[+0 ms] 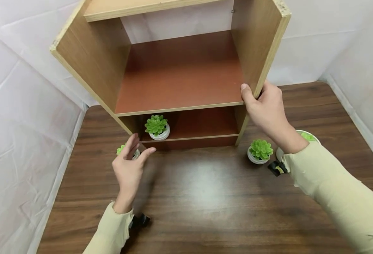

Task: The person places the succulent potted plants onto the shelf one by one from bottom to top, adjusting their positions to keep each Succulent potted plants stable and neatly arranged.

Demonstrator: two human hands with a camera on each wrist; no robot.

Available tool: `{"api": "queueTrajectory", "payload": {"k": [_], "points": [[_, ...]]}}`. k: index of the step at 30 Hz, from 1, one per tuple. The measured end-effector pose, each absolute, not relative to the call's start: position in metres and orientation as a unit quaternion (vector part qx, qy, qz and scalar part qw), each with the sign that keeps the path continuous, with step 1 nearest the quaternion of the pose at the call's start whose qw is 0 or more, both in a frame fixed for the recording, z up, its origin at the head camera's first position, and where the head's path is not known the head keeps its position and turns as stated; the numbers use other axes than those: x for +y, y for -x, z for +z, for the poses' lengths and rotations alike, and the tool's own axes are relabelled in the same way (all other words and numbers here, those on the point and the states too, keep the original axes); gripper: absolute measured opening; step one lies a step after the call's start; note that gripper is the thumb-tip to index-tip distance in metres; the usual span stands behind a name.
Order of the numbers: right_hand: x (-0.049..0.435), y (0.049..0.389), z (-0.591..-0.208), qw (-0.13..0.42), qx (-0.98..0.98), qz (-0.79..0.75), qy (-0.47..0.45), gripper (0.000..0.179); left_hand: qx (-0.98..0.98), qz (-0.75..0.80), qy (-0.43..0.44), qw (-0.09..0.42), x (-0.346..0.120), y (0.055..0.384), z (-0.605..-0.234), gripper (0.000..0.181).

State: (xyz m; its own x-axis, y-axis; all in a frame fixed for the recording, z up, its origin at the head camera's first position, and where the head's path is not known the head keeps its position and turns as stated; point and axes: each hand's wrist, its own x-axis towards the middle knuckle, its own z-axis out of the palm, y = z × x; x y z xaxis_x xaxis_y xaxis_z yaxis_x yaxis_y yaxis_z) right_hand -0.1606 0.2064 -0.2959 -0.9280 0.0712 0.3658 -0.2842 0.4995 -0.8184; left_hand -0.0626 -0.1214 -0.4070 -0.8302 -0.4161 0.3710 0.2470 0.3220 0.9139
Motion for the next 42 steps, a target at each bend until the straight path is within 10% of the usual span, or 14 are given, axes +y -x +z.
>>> {"api": "queueTrajectory", "payload": {"k": [11,42], "points": [[0.218,0.164,-0.298,0.187,-0.839,0.509,-0.048,0.013,-0.745,-0.565,-0.072,0.346,-0.137,0.054,-0.395,0.066],[0.217,0.163,-0.301,0.2,-0.846,0.494,-0.027,0.015,-0.814,-0.518,-0.169,0.204,-0.177,0.067,-0.448,0.09]]}}
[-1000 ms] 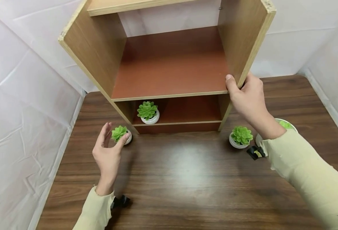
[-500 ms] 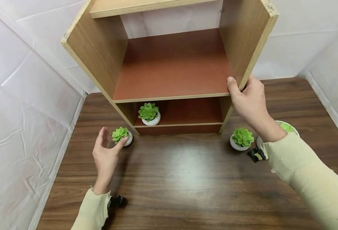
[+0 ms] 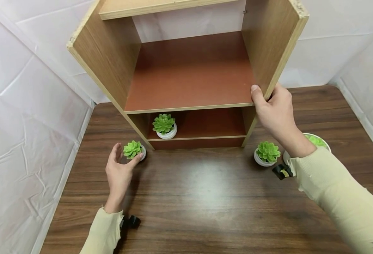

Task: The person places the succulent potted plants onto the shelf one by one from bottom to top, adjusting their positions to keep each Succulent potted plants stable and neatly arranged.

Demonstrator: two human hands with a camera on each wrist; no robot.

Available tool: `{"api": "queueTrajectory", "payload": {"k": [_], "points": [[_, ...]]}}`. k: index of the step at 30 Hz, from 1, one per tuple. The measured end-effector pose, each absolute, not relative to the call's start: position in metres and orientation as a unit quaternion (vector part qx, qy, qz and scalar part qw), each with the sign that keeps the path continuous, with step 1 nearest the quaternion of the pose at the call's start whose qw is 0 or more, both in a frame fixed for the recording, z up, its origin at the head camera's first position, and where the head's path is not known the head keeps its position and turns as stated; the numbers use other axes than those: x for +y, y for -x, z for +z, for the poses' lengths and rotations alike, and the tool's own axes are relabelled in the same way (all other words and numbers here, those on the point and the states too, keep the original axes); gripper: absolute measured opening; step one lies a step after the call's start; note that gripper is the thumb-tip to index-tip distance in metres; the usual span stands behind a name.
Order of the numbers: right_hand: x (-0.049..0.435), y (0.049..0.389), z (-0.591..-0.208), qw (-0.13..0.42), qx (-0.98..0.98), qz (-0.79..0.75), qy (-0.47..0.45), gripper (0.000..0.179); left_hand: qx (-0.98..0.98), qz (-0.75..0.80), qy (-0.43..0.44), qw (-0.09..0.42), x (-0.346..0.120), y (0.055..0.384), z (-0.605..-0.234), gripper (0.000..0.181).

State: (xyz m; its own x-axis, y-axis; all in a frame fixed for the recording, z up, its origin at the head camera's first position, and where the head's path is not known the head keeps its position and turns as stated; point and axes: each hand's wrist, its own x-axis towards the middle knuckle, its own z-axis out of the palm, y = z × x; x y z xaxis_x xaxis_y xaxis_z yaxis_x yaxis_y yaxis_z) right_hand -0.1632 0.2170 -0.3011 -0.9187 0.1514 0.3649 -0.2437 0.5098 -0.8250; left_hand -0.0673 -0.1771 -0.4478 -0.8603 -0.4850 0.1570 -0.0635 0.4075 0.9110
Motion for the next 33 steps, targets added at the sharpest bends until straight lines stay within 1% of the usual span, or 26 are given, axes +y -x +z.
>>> {"api": "queueTrajectory", "payload": {"k": [6,15,33], "points": [[0.217,0.163,-0.302,0.201,-0.846,0.493,-0.027,0.015,-0.811,-0.525,-0.181,0.184,-0.178,0.069,-0.454,0.091],[0.216,0.162,-0.302,0.207,-0.844,0.494,-0.03,0.022,-0.805,-0.536,-0.195,0.162,-0.18,0.073,-0.46,0.089],[0.216,0.163,-0.304,0.215,-0.838,0.501,-0.026,0.013,-0.793,-0.557,-0.214,0.122,-0.182,0.076,-0.463,0.083]]}}
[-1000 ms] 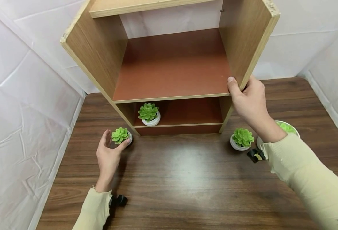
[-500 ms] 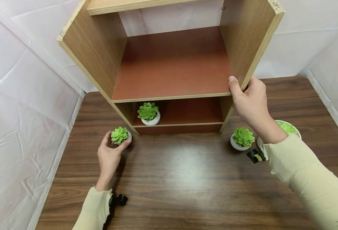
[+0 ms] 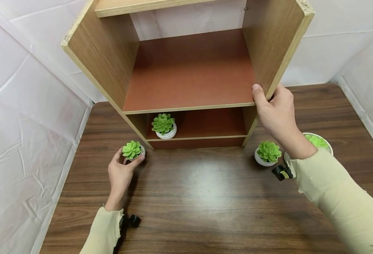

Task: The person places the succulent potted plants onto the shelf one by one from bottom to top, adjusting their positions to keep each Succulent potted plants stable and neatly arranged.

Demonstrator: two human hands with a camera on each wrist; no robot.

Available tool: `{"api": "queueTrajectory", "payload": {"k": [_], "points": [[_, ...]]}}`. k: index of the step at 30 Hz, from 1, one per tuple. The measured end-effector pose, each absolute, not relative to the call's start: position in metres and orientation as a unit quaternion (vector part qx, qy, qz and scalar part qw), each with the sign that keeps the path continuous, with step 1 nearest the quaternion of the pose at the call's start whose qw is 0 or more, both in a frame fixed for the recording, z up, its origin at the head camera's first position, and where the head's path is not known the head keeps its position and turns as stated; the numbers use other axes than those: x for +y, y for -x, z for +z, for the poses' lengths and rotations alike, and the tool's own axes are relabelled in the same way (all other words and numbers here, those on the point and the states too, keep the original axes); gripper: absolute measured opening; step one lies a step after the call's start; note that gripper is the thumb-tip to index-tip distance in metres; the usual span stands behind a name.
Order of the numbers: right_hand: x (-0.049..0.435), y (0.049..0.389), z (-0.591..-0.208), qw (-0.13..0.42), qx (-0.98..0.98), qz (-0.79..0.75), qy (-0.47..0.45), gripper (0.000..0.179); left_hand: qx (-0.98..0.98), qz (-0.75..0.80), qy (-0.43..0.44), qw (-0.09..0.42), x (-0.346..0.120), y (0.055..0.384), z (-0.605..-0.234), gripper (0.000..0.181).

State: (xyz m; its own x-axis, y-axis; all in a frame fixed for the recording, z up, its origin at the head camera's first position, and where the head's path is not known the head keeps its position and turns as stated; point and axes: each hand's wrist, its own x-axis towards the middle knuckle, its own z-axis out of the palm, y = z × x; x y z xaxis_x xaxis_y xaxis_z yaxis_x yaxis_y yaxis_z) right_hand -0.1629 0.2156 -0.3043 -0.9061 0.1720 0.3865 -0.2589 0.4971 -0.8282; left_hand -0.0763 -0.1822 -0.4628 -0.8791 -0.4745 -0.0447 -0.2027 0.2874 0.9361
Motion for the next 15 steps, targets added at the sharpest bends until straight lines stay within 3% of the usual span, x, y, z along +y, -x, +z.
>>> {"api": "queueTrajectory", "payload": {"k": [15], "points": [[0.2146,0.1629,-0.3052,0.224,-0.832,0.507,-0.033,0.026,-0.782,-0.573,-0.213,0.123,-0.1836,0.0767,-0.4642,0.076]]}}
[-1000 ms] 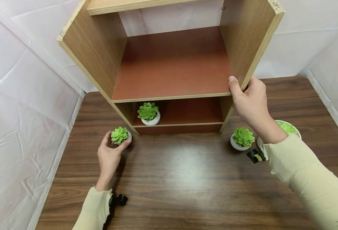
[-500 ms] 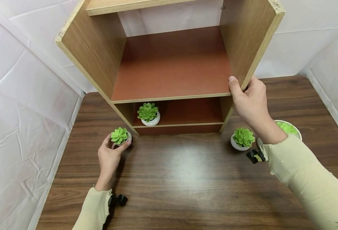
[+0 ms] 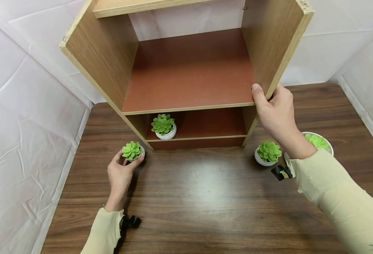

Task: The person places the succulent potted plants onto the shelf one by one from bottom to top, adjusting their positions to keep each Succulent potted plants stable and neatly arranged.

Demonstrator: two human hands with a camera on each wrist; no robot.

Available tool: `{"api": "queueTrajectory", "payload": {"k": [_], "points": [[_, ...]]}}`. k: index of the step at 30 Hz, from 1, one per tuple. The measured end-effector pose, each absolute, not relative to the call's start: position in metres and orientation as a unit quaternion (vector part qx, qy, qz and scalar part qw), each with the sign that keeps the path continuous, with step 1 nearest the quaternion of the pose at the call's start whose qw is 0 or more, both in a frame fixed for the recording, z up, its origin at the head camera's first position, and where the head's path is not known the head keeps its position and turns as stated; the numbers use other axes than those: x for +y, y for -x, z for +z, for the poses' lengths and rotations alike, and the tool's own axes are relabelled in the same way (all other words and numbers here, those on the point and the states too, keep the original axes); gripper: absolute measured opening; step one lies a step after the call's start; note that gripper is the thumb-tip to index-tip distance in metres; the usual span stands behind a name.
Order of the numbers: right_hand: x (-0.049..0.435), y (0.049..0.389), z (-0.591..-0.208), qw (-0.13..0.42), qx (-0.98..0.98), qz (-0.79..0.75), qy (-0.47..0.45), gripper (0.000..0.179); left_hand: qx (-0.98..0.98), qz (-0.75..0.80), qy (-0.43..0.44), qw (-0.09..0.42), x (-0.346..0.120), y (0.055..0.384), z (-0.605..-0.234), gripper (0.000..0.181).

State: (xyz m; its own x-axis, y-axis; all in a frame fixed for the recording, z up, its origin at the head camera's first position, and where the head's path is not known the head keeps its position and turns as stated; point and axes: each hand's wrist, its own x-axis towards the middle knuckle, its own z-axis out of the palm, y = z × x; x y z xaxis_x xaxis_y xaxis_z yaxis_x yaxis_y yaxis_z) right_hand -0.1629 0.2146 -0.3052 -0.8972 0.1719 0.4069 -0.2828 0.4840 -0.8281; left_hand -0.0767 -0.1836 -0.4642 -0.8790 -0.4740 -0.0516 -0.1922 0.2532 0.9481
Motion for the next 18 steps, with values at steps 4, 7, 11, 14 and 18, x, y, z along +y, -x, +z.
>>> {"api": "queueTrajectory", "payload": {"k": [4,7,11,14,18], "points": [[0.2148,0.1631,-0.3058,0.225,-0.83,0.509,-0.031,0.026,-0.777,-0.58,-0.21,0.127,-0.1835,0.0775,-0.4646,0.072],[0.2147,0.1634,-0.3057,0.226,-0.829,0.511,-0.028,0.024,-0.776,-0.581,-0.21,0.129,-0.1829,0.0779,-0.4638,0.07],[0.2142,0.1634,-0.3057,0.226,-0.827,0.514,-0.027,0.025,-0.773,-0.584,-0.21,0.131,-0.1823,0.0781,-0.4634,0.07],[0.2137,0.1631,-0.3059,0.226,-0.826,0.515,-0.026,0.027,-0.772,-0.584,-0.211,0.133,-0.1822,0.078,-0.4636,0.069],[0.213,0.1619,-0.307,0.225,-0.824,0.519,-0.024,0.023,-0.771,-0.585,-0.214,0.131,-0.1825,0.0775,-0.4646,0.07]]}}
